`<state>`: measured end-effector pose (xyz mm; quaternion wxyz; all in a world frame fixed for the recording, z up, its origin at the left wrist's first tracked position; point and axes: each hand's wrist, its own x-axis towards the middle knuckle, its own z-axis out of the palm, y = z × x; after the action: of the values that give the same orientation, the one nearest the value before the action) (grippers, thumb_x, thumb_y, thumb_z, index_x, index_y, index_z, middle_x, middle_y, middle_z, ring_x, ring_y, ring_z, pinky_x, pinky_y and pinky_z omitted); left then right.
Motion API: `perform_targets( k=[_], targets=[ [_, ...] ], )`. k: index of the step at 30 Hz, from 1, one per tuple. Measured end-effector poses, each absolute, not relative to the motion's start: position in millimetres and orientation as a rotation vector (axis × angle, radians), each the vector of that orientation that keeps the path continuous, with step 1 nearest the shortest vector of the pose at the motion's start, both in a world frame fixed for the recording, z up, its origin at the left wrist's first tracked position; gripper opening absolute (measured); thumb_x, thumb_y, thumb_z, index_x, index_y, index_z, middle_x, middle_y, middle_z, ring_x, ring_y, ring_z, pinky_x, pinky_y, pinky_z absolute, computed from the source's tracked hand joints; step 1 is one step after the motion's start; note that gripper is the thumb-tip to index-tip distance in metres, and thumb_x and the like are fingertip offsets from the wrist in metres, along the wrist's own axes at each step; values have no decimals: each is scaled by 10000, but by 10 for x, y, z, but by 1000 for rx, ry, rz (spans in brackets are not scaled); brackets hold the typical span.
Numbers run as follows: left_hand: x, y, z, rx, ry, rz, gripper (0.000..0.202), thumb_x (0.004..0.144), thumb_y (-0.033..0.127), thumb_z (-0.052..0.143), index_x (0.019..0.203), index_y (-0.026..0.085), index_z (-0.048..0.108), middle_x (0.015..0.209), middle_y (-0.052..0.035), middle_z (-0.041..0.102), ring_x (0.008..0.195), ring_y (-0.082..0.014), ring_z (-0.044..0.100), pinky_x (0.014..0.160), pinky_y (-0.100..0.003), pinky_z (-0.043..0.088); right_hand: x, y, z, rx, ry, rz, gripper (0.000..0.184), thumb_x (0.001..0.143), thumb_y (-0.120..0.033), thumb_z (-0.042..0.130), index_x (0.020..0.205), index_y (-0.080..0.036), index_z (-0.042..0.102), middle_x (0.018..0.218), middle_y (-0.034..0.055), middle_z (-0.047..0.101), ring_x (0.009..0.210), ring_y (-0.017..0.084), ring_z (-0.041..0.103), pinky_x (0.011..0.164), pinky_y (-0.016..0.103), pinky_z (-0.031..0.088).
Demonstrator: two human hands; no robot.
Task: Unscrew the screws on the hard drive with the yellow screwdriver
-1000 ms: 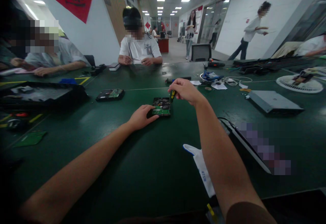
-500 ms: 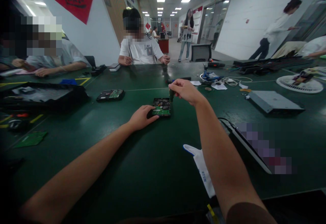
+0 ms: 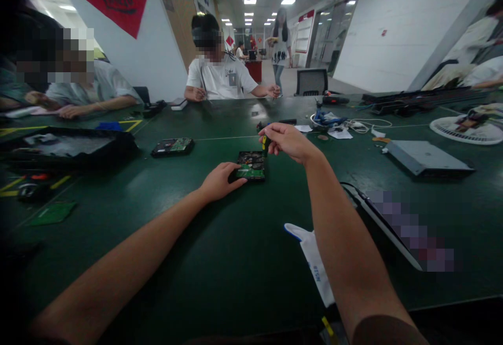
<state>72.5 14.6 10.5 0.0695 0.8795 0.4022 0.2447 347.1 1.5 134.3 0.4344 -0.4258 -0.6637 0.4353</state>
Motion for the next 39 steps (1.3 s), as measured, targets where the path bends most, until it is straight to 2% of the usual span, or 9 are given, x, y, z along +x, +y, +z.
perform_targets(
  k=[6, 12, 16, 18, 21, 24, 28, 33, 39],
  targets=[
    [725, 144, 109, 2649, 1213, 734, 527, 937, 589, 656, 1308, 216, 645, 1272, -121, 687, 1202, -316, 623, 1030, -464, 527, 3488, 32, 1341, -1161, -1636, 913, 189, 920, -358, 762, 877, -188, 691, 796, 42, 729, 555, 89, 565, 437, 202, 406],
    [727, 136, 113, 2645, 1212, 741, 539, 943, 592, 647, 1310, 198, 648, 1278, -131, 686, 1192, -320, 624, 1027, -466, 530, 3480, 24, 1336, -1188, -1624, 928, 176, 958, -339, 709, 895, -184, 656, 980, 90, 788, 505, 71, 558, 374, 194, 364],
    [730, 144, 107, 2646, 1212, 741, 543, 939, 594, 650, 1310, 197, 649, 1270, -131, 690, 1186, -318, 628, 1024, -467, 531, 3475, 47, 1309, -1119, -1622, 995, 254, 1002, -431, 656, 939, -186, 685, 968, 87, 770, 558, 86, 607, 434, 195, 458],
    [731, 148, 106, 2643, 1213, 737, 542, 935, 598, 654, 1311, 208, 649, 1271, -127, 689, 1192, -318, 627, 1031, -470, 528, 3474, 59, 1299, -1104, -1594, 1052, 246, 1013, -424, 638, 982, -188, 702, 965, 88, 757, 601, 104, 637, 481, 212, 507],
    [729, 148, 109, 2640, 1222, 725, 533, 933, 598, 657, 1314, 224, 647, 1282, -120, 685, 1205, -318, 624, 1038, -470, 526, 3478, 58, 1309, -1097, -1607, 1082, 203, 1012, -379, 636, 1020, -195, 721, 964, 83, 748, 610, 110, 632, 467, 218, 485],
    [723, 147, 108, 2646, 1217, 728, 539, 942, 597, 645, 1318, 211, 645, 1288, -125, 684, 1213, -317, 620, 1044, -467, 524, 3482, 41, 1338, -1127, -1673, 992, 163, 982, -352, 672, 992, -204, 738, 851, 44, 718, 571, 92, 578, 420, 198, 399],
    [717, 151, 97, 2648, 1225, 723, 561, 946, 611, 634, 1327, 200, 638, 1295, -126, 681, 1212, -315, 617, 1034, -466, 530, 3466, 22, 1363, -1202, -1678, 865, 147, 941, -302, 709, 848, -188, 698, 689, 11, 655, 549, 87, 561, 425, 186, 395],
    [720, 160, 79, 2663, 1208, 741, 558, 949, 601, 638, 1324, 188, 639, 1289, -130, 683, 1209, -314, 618, 1042, -460, 526, 3447, 12, 1363, -1237, -1640, 937, 193, 970, -324, 674, 841, -182, 655, 915, 86, 772, 477, 78, 566, 342, 203, 355],
    [720, 162, 81, 2658, 1209, 752, 554, 945, 604, 643, 1317, 194, 643, 1278, -128, 687, 1195, -315, 625, 1028, -463, 533, 3461, 38, 1320, -1107, -1621, 1073, 271, 1021, -452, 623, 991, -194, 702, 976, 97, 769, 614, 123, 675, 480, 217, 529]
  ],
)
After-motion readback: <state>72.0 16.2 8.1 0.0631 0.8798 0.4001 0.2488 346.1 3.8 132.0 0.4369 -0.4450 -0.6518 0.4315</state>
